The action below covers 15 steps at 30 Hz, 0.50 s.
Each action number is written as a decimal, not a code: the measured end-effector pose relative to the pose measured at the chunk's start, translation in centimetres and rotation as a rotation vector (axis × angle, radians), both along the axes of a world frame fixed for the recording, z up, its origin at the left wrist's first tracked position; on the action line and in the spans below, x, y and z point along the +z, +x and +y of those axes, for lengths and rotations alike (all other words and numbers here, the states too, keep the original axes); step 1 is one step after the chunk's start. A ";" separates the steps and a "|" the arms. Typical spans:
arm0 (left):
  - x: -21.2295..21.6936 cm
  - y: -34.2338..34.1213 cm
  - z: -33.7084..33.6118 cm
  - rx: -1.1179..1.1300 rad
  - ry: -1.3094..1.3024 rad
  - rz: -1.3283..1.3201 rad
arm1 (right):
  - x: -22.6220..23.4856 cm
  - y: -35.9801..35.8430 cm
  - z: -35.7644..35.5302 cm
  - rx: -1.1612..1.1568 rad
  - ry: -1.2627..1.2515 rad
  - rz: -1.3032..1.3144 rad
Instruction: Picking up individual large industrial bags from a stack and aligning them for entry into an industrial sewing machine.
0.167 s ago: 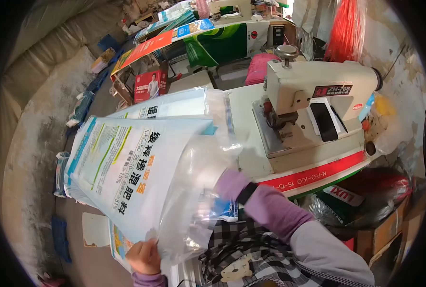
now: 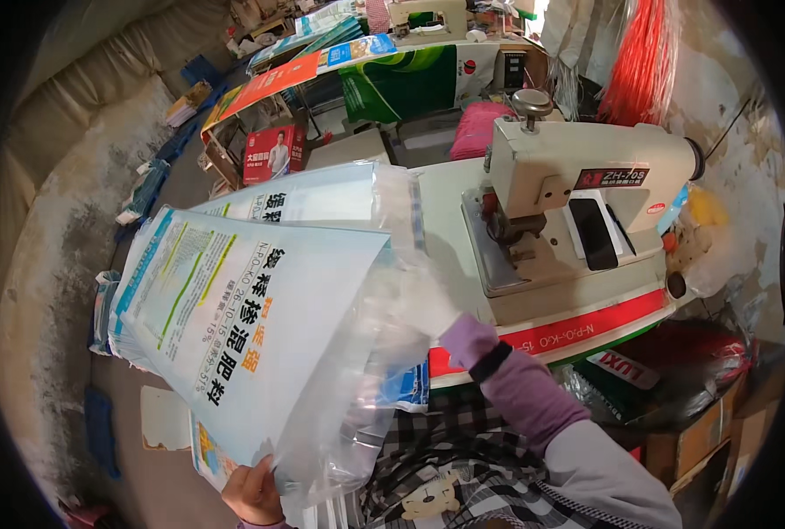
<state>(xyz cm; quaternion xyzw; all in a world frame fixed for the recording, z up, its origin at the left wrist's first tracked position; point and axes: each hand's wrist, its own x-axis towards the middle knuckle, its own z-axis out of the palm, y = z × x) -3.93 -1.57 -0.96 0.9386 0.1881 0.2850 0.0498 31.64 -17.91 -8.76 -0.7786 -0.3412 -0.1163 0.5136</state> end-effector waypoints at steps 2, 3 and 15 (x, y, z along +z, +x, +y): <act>0.0 -0.3 0.1 -0.008 -0.054 -0.017 | -0.5 0.3 -0.8 -0.032 -0.097 0.020; 0.0 -0.2 0.1 0.011 -0.066 -0.014 | -0.6 0.4 -1.0 -0.294 0.027 0.012; -0.4 -0.5 3.6 0.236 -0.138 -0.039 | -3.1 2.0 0.5 -0.011 -0.035 0.038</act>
